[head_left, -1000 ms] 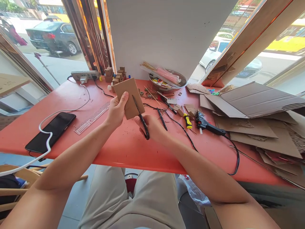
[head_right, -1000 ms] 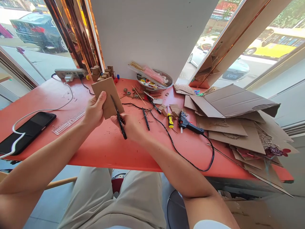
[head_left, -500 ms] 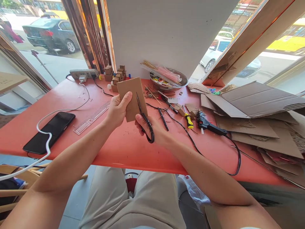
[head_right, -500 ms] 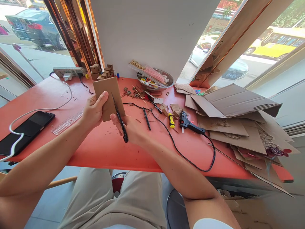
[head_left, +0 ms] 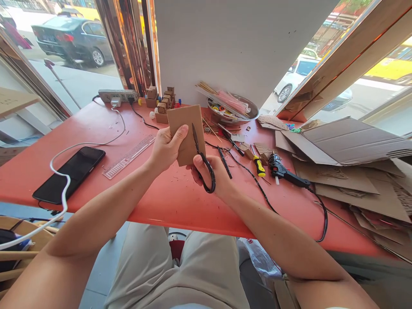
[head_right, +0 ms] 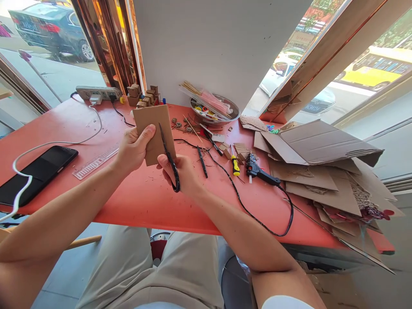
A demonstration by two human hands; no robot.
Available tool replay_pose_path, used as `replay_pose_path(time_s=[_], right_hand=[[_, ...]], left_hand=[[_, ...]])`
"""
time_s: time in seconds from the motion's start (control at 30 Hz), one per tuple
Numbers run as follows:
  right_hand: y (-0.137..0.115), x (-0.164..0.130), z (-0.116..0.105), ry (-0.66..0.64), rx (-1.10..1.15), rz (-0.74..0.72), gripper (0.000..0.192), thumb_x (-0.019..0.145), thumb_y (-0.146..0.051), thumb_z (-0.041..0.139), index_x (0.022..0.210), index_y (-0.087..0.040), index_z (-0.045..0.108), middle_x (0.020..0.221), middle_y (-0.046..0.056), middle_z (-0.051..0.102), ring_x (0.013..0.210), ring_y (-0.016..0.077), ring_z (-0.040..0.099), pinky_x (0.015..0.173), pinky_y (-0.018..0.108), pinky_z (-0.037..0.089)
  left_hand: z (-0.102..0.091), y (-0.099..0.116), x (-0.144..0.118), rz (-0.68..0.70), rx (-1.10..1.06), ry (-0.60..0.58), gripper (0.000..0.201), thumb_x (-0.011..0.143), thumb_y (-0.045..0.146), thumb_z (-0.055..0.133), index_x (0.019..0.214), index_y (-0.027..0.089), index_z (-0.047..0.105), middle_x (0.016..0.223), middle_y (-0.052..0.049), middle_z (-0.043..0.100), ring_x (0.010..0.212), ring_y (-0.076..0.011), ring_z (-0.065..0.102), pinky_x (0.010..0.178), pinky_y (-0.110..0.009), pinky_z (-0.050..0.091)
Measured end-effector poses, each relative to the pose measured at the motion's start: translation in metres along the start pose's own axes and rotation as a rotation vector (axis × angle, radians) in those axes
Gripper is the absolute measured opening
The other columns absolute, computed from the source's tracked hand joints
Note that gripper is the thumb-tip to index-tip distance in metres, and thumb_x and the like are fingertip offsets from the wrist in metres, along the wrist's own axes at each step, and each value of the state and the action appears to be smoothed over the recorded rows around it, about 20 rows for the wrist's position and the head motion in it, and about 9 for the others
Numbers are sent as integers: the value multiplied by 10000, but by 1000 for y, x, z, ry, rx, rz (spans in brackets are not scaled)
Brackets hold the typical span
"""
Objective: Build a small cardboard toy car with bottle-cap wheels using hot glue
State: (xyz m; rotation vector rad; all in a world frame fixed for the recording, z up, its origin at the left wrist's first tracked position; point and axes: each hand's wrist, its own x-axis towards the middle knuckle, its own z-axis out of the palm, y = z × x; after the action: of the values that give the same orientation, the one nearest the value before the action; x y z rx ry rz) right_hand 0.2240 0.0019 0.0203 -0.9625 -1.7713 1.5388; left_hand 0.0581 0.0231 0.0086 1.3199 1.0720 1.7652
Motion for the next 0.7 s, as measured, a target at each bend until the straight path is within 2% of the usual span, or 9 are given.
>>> replay_pose_path(time_s=[0.23, 0.33, 0.5, 0.6, 0.7], right_hand=[[2, 3, 1, 54, 49, 20, 716, 678, -936, 670, 579, -244, 515, 426, -46, 458, 383, 83, 379, 406, 254, 309], [3, 3, 1, 57, 46, 29, 725, 671, -938, 674, 545, -244, 503, 419, -33, 469, 386, 90, 419, 398, 245, 322], [6, 5, 3, 46, 39, 52, 780, 645, -996, 660, 515, -257, 447, 405, -40, 433, 370, 90, 409, 364, 241, 284], [5, 7, 3, 25, 79, 46, 822, 619, -1058, 618, 540, -261, 432, 447, -54, 405, 379, 74, 366, 353, 242, 261], [2, 8, 1, 10, 127, 49, 851, 596, -1090, 601, 570, -253, 445, 509, -53, 422, 392, 65, 343, 352, 249, 268]], left_hand=[[1, 4, -4, -11, 22, -20, 612, 792, 740, 820, 616, 218, 550, 512, 45, 507, 412, -101, 461, 358, -228, 345], [1, 3, -4, -18, 0, -17, 636, 759, 774, 827, 609, 225, 543, 503, 48, 501, 393, -107, 465, 345, -238, 374], [0, -1, -1, -66, -52, 33, 515, 801, 635, 872, 670, 208, 615, 569, 36, 559, 457, -107, 519, 412, -231, 424], [0, -5, 1, -127, -89, 32, 464, 805, 582, 888, 708, 199, 645, 620, 17, 622, 519, -126, 584, 467, -237, 478], [1, -6, 0, -222, -90, -11, 429, 830, 551, 874, 723, 199, 654, 591, 17, 611, 495, -136, 581, 453, -246, 482]])
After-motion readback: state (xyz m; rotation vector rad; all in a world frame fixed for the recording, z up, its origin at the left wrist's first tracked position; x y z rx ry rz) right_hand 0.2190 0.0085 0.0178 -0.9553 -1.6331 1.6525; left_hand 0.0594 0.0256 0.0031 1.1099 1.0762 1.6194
